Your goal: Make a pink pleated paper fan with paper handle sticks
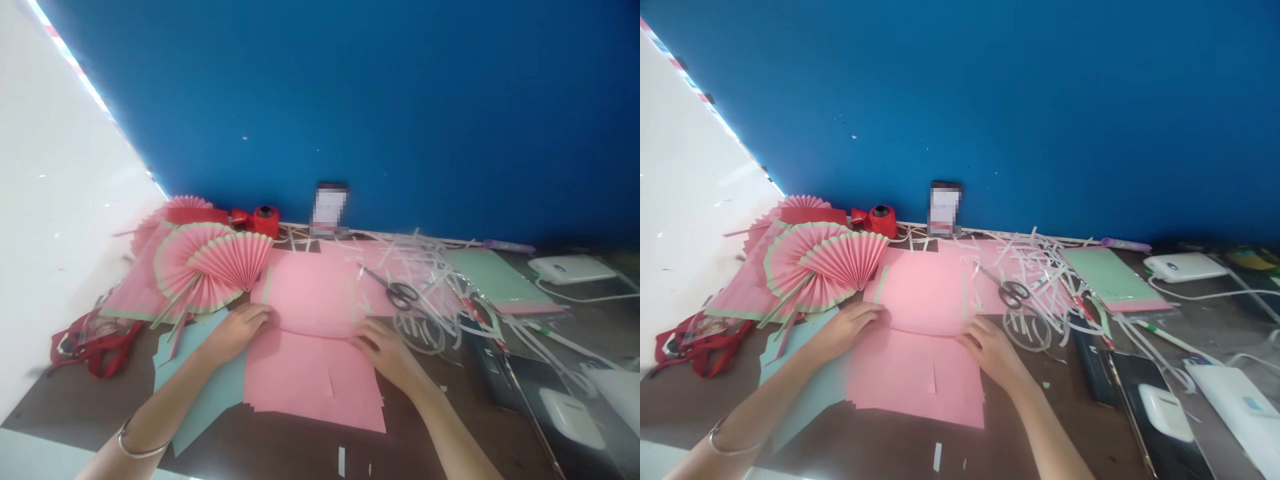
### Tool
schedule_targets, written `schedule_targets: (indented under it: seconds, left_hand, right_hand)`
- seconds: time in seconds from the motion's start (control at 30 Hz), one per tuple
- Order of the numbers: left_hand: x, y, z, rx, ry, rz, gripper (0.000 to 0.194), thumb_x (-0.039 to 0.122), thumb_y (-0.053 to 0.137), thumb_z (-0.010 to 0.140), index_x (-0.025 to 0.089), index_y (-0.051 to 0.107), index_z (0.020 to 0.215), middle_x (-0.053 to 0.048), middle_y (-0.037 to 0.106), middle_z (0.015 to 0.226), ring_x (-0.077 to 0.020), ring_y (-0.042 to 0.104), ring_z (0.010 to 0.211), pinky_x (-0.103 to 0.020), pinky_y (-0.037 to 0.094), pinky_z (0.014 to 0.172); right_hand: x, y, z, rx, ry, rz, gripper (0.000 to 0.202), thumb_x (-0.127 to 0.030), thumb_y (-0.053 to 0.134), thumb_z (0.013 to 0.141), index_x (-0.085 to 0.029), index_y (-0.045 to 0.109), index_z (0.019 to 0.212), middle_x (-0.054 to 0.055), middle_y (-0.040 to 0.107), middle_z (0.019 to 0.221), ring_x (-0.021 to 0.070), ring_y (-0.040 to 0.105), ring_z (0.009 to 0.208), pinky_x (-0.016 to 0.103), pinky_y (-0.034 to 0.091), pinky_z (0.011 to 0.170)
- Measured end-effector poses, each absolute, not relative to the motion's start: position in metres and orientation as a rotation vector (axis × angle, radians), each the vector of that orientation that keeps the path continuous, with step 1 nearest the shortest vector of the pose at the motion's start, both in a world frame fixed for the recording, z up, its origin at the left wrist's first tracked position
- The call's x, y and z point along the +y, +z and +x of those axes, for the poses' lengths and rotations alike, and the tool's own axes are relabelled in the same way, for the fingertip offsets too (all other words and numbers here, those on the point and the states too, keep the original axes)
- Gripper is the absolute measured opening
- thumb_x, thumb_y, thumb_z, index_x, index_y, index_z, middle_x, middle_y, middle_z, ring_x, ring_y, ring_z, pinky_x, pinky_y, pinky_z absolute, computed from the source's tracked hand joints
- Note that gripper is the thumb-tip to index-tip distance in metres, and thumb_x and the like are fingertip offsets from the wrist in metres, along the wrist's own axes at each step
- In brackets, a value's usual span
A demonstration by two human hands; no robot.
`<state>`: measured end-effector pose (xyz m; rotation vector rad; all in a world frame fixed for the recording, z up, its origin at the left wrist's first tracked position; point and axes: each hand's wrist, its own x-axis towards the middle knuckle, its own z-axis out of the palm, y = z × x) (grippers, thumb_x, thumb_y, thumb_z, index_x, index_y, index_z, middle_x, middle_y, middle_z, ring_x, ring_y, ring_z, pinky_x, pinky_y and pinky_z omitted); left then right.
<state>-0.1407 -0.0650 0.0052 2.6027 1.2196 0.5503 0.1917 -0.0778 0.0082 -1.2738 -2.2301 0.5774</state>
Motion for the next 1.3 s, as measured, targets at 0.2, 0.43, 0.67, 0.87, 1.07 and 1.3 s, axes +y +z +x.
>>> schedule_targets:
  seconds: [0.2,0.43,0.67,0.87,1.07,1.3]
  left_hand:
    - [-0.063,0.006,-0.138,1.253,0.57,2.453,0.017,0.023,0.04,0.09,0.017,0.054,0.083,-0.007,0.054,0.116,-0.0181,0.051,0.106,-0.035,0.044,0.092]
    - [-0.06,0.011,-0.15,1.243,0.502,2.428,0.017,0.03,0.046,0.087,0.019,0.057,0.082,-0.005,0.055,0.118,-0.0172,0.054,0.106,-0.032,0.044,0.093]
    - [-0.058,0.015,-0.159,1.251,0.483,2.385,0.02,0.023,0.041,0.088,0.021,0.061,0.088,-0.002,0.058,0.114,-0.0155,0.056,0.102,-0.028,0.045,0.09]
    - [-0.056,0.017,-0.152,1.324,0.573,2.252,0.019,0.023,0.042,0.087,0.019,0.059,0.078,-0.005,0.052,0.119,-0.0184,0.052,0.107,-0.032,0.044,0.09]
    - [-0.057,0.019,-0.142,1.424,0.622,2.16,0.019,0.02,0.044,0.084,0.017,0.053,0.067,-0.006,0.055,0.111,-0.0182,0.055,0.097,-0.033,0.045,0.084]
    - [-0.06,0.018,-0.134,1.497,0.649,2.113,0.015,0.014,0.043,0.078,0.018,0.044,0.064,-0.008,0.055,0.11,-0.0187,0.056,0.094,-0.034,0.044,0.086]
  right_hand:
    - [-0.077,0.001,0.192,-2.16,0.555,-1.333,0.016,-0.031,0.048,0.086,-0.022,0.056,0.076,0.007,0.058,0.096,0.0183,0.058,0.086,0.03,0.047,0.075]
    - [-0.073,0.0,0.194,-2.108,0.653,-1.349,0.017,-0.032,0.05,0.084,-0.021,0.052,0.072,0.003,0.057,0.076,0.0161,0.056,0.073,0.028,0.046,0.066]
    - [-0.072,-0.003,0.195,-2.073,0.663,-1.4,0.021,-0.036,0.05,0.084,-0.021,0.051,0.069,0.003,0.057,0.081,0.0148,0.055,0.069,0.027,0.045,0.061]
    - [-0.071,0.0,0.191,-2.049,0.596,-1.441,0.022,-0.034,0.047,0.084,-0.021,0.051,0.067,0.005,0.056,0.088,0.0126,0.051,0.06,0.028,0.046,0.058]
    - [-0.07,-0.002,0.186,-2.015,0.551,-1.483,0.02,-0.032,0.045,0.085,-0.02,0.049,0.068,0.006,0.055,0.092,0.0126,0.052,0.061,0.029,0.046,0.062]
    - [-0.071,-0.003,0.181,-1.984,0.5,-1.483,0.021,-0.032,0.046,0.083,-0.02,0.046,0.066,0.006,0.053,0.089,0.0113,0.048,0.057,0.028,0.045,0.057]
